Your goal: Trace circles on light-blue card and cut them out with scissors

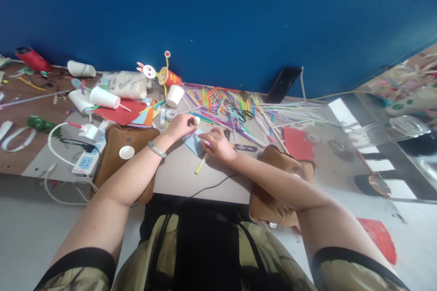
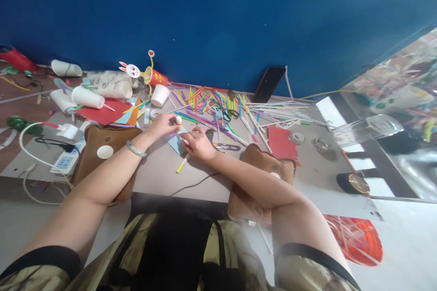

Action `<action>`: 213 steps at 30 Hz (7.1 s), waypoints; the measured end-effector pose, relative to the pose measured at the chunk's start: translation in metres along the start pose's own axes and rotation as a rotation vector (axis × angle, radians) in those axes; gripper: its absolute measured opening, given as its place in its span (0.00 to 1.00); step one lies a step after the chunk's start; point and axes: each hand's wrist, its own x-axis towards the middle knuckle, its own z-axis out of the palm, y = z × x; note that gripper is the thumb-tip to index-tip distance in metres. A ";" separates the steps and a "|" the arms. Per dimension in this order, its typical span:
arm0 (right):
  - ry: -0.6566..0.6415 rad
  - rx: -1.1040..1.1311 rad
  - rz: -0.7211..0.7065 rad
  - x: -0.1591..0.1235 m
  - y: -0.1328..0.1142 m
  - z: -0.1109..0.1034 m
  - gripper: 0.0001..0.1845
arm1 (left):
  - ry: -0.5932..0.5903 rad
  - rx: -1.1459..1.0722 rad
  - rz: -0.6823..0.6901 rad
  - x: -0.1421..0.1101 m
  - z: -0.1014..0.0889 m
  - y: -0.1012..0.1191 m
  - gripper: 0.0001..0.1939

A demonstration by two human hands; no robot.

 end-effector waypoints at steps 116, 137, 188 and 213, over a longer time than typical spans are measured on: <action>0.310 0.631 0.614 0.011 0.007 -0.023 0.18 | 0.421 0.230 0.049 0.002 -0.001 -0.024 0.16; 0.415 0.736 0.724 0.003 0.004 -0.030 0.27 | -0.125 0.298 -0.061 -0.012 -0.012 -0.019 0.08; 0.544 0.789 0.840 0.003 0.005 -0.027 0.25 | -0.287 -0.118 0.073 -0.017 0.000 -0.002 0.21; 0.491 0.997 0.823 0.002 0.000 -0.026 0.25 | -0.052 -0.194 0.198 -0.019 0.014 0.007 0.19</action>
